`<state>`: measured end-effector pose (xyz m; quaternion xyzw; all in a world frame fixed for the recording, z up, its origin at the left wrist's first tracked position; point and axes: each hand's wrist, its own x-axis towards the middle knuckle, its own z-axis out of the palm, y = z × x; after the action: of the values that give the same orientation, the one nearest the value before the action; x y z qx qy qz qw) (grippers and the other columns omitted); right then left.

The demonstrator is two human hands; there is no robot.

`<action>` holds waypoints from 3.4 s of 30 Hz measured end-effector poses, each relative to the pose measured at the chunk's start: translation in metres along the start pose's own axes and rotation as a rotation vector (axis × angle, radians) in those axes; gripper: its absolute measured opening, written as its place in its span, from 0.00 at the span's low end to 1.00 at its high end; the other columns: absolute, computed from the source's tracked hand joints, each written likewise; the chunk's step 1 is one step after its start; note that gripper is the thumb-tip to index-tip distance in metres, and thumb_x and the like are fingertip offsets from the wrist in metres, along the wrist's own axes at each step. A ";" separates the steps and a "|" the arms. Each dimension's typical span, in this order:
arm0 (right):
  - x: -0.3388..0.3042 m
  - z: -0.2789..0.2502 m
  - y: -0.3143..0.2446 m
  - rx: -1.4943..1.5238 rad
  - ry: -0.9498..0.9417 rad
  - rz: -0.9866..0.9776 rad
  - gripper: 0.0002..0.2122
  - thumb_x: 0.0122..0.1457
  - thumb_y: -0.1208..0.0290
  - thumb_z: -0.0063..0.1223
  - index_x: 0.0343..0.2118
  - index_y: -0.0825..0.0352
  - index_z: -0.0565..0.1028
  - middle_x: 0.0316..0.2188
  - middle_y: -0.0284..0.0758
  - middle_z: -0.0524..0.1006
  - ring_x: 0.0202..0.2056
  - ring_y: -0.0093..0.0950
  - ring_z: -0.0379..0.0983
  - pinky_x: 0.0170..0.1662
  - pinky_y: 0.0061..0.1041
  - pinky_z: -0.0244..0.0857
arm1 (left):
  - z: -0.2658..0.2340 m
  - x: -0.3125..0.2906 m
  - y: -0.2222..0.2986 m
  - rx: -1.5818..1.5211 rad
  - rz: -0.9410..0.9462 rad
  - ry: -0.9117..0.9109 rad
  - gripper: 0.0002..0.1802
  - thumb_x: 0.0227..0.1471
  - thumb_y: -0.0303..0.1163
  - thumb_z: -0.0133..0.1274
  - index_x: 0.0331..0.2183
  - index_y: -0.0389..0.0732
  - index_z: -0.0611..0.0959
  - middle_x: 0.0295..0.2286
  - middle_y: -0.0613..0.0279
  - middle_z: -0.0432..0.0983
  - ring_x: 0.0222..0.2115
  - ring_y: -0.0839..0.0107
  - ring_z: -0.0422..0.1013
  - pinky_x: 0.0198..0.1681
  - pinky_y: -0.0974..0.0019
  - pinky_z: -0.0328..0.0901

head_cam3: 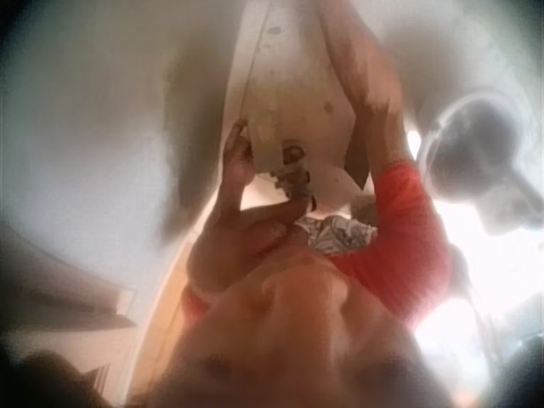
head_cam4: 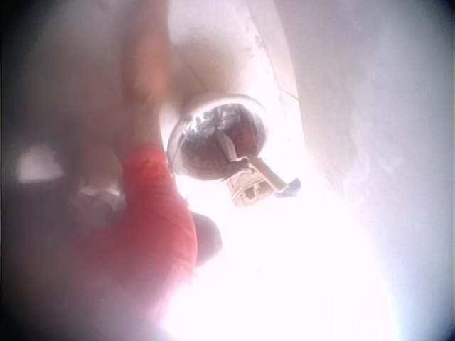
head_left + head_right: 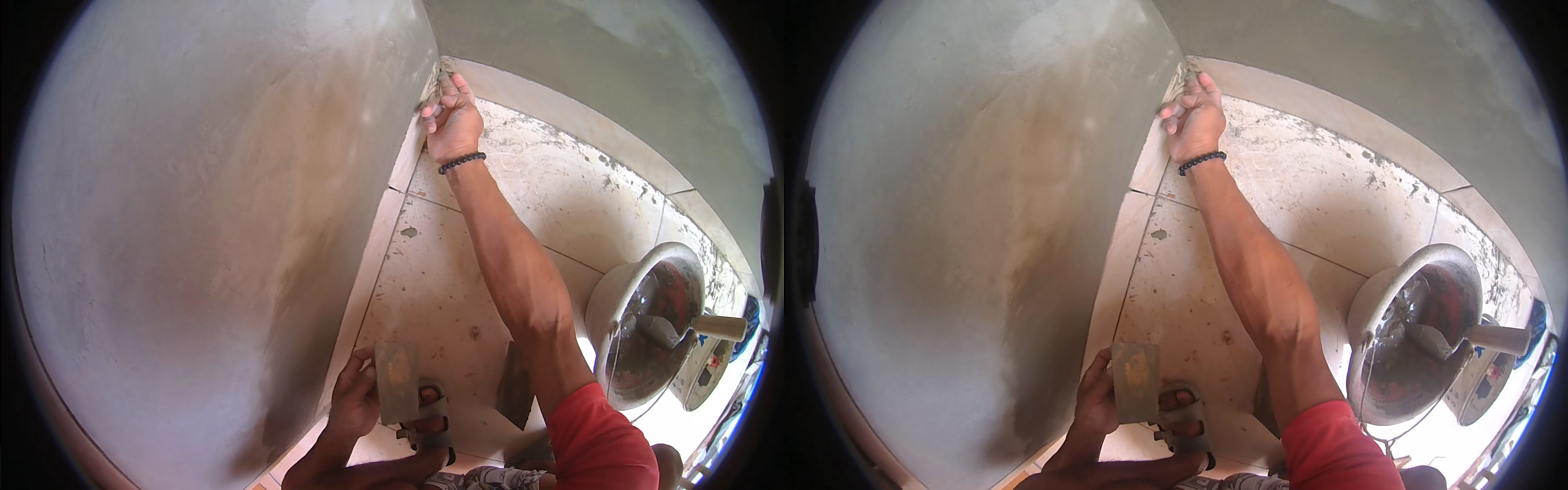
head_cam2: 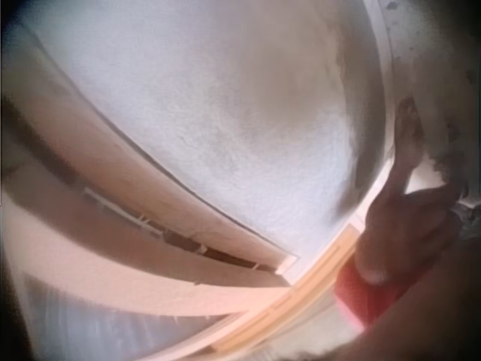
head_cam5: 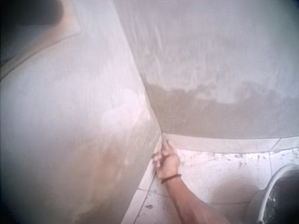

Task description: The person scoops grout from a bucket using a trowel and applies it to the corner where the wall meets the floor. They repeatedly smooth the grout line with a trowel and their fingers, cleaning excess material from the tools.

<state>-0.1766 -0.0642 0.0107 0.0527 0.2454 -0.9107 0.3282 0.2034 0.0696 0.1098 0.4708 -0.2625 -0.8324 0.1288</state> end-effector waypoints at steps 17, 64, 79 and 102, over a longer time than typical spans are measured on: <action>0.008 -0.018 0.000 0.037 0.079 0.020 0.27 0.51 0.81 0.31 0.58 0.69 0.54 0.60 0.48 0.61 0.18 0.27 0.69 0.15 0.21 0.56 | 0.003 0.000 0.000 -0.022 -0.011 0.005 0.18 0.60 0.28 0.40 0.51 0.37 0.62 0.47 0.44 0.69 0.45 0.51 0.72 0.47 0.48 0.71; 0.003 0.000 -0.010 -0.129 -0.114 -0.058 0.26 0.52 0.82 0.29 0.58 0.69 0.55 0.62 0.47 0.59 0.21 0.31 0.75 0.14 0.19 0.57 | 0.002 0.001 0.001 0.062 -0.018 -0.004 0.18 0.62 0.30 0.38 0.52 0.36 0.61 0.48 0.43 0.68 0.46 0.49 0.72 0.48 0.48 0.71; -0.040 -0.018 -0.029 -0.358 0.061 -0.064 0.21 0.55 0.81 0.32 0.54 0.70 0.62 0.38 0.41 0.75 0.18 0.24 0.70 0.14 0.17 0.55 | 0.019 0.004 0.003 0.057 -0.048 -0.029 0.20 0.60 0.29 0.39 0.53 0.35 0.61 0.48 0.46 0.68 0.48 0.56 0.70 0.50 0.52 0.69; -0.299 -0.027 -0.103 -0.915 -0.637 -0.176 0.45 0.58 0.42 0.46 0.67 0.61 0.36 0.61 0.55 0.55 0.64 0.49 0.49 0.64 0.50 0.38 | 0.054 0.001 0.013 -0.485 -0.081 -0.542 0.21 0.62 0.34 0.43 0.55 0.38 0.67 0.47 0.62 0.71 0.45 0.73 0.70 0.48 0.68 0.66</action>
<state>-0.0092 0.1882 0.1064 -0.3932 0.5075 -0.7064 0.2981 0.1561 0.0751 0.1392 0.1988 -0.0634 -0.9694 0.1294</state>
